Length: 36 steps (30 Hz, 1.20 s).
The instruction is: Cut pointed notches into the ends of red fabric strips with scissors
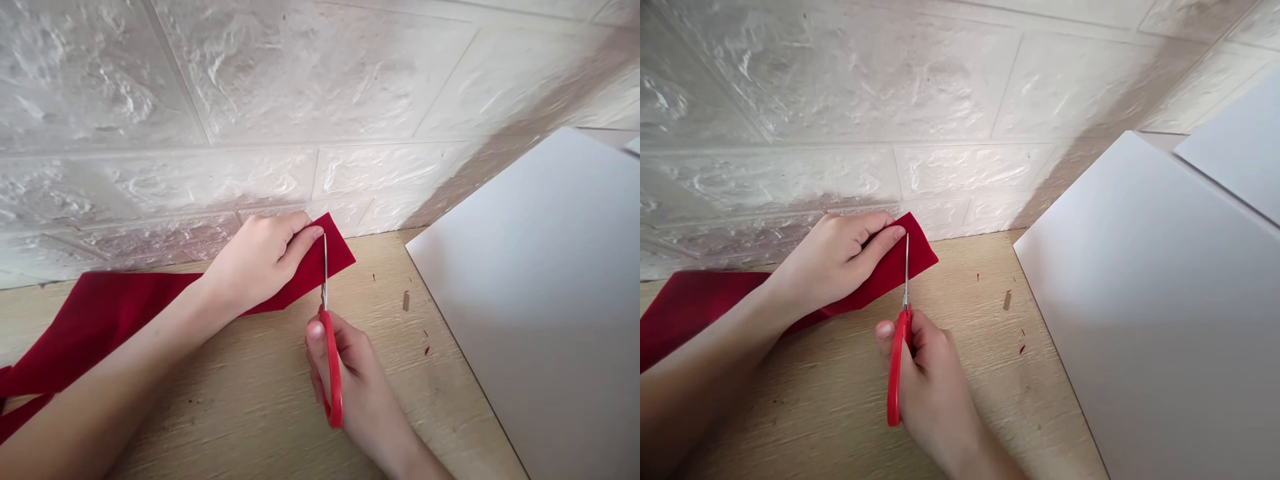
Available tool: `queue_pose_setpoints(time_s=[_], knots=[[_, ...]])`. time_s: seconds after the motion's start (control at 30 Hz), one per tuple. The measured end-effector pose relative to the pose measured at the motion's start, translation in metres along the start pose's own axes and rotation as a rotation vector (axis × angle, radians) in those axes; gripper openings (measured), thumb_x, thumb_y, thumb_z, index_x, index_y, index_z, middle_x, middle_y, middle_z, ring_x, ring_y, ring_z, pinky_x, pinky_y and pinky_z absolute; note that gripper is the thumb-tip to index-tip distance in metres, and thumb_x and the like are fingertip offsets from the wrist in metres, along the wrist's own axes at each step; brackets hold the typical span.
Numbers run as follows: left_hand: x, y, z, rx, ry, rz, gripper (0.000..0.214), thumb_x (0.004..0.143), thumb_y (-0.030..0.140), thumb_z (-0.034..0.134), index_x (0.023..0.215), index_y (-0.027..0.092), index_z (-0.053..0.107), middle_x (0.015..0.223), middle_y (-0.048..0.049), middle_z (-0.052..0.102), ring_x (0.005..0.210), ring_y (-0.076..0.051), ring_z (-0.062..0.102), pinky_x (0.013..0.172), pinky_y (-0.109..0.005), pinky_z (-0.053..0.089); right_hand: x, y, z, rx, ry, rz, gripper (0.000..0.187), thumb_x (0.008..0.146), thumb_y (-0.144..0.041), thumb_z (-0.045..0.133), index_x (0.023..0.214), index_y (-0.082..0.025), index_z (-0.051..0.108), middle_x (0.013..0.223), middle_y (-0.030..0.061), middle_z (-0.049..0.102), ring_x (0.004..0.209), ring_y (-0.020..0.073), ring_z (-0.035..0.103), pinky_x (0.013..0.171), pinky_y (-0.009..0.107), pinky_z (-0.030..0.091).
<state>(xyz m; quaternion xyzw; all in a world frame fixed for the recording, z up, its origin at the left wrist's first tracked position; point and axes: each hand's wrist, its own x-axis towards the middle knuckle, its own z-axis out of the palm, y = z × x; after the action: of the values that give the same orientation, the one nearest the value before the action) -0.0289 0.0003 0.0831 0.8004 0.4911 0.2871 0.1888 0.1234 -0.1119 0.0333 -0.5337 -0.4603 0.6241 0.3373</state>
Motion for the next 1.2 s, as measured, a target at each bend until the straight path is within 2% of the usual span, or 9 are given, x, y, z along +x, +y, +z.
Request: queue_pose_setpoints(time_s=[0.37, 0.53, 0.73, 0.97, 1.2], knots=[[-0.0003, 0.0028, 0.0022, -0.014, -0.058, 0.002, 0.041, 0.102, 0.026, 0.05, 0.063, 0.02, 0.038, 0.048, 0.0077, 0.036, 0.043, -0.007, 0.031, 0.045, -0.026, 0.025, -0.0011, -0.005, -0.003, -0.085, 0.028, 0.025, 0.059, 0.096, -0.079, 0.046, 0.074, -0.025, 0.04, 0.055, -0.0054, 0.045, 0.052, 0.0109, 0.04, 0.049, 0.027, 0.03], [-0.0009, 0.0031, 0.0032, -0.034, -0.061, -0.039, 0.041, 0.101, 0.027, 0.05, 0.063, 0.021, 0.037, 0.048, 0.0073, 0.038, 0.043, -0.007, 0.034, 0.046, -0.026, 0.027, -0.0006, -0.0016, -0.002, -0.027, 0.005, 0.035, 0.056, 0.098, -0.076, 0.048, 0.075, -0.025, 0.04, 0.056, -0.006, 0.044, 0.052, 0.0105, 0.039, 0.05, 0.027, 0.029], [0.0001, 0.0022, 0.0029, -0.03, -0.05, -0.049, 0.043, 0.101, 0.028, 0.05, 0.061, 0.021, 0.034, 0.047, 0.007, 0.035, 0.043, -0.008, 0.032, 0.046, -0.028, 0.026, 0.0009, -0.0036, -0.0038, 0.013, -0.018, 0.021, 0.057, 0.097, -0.076, 0.05, 0.073, -0.025, 0.039, 0.053, -0.0085, 0.035, 0.049, 0.0094, 0.031, 0.048, 0.027, 0.024], [-0.0003, 0.002, 0.003, -0.02, -0.081, -0.016, 0.042, 0.101, 0.026, 0.05, 0.062, 0.021, 0.036, 0.048, 0.0071, 0.038, 0.043, -0.008, 0.033, 0.048, -0.028, 0.026, 0.001, -0.0026, -0.0047, -0.003, 0.008, 0.039, 0.056, 0.097, -0.074, 0.052, 0.073, -0.025, 0.04, 0.053, -0.0072, 0.041, 0.048, 0.0095, 0.035, 0.047, 0.026, 0.026], [-0.0004, 0.0023, 0.0048, -0.036, -0.082, -0.019, 0.041, 0.101, 0.026, 0.05, 0.062, 0.021, 0.037, 0.048, 0.0072, 0.039, 0.044, -0.007, 0.034, 0.049, -0.028, 0.027, 0.0015, -0.0013, -0.0035, 0.037, 0.004, 0.034, 0.055, 0.097, -0.073, 0.053, 0.074, -0.025, 0.04, 0.052, -0.0087, 0.036, 0.048, 0.0089, 0.03, 0.046, 0.026, 0.022]])
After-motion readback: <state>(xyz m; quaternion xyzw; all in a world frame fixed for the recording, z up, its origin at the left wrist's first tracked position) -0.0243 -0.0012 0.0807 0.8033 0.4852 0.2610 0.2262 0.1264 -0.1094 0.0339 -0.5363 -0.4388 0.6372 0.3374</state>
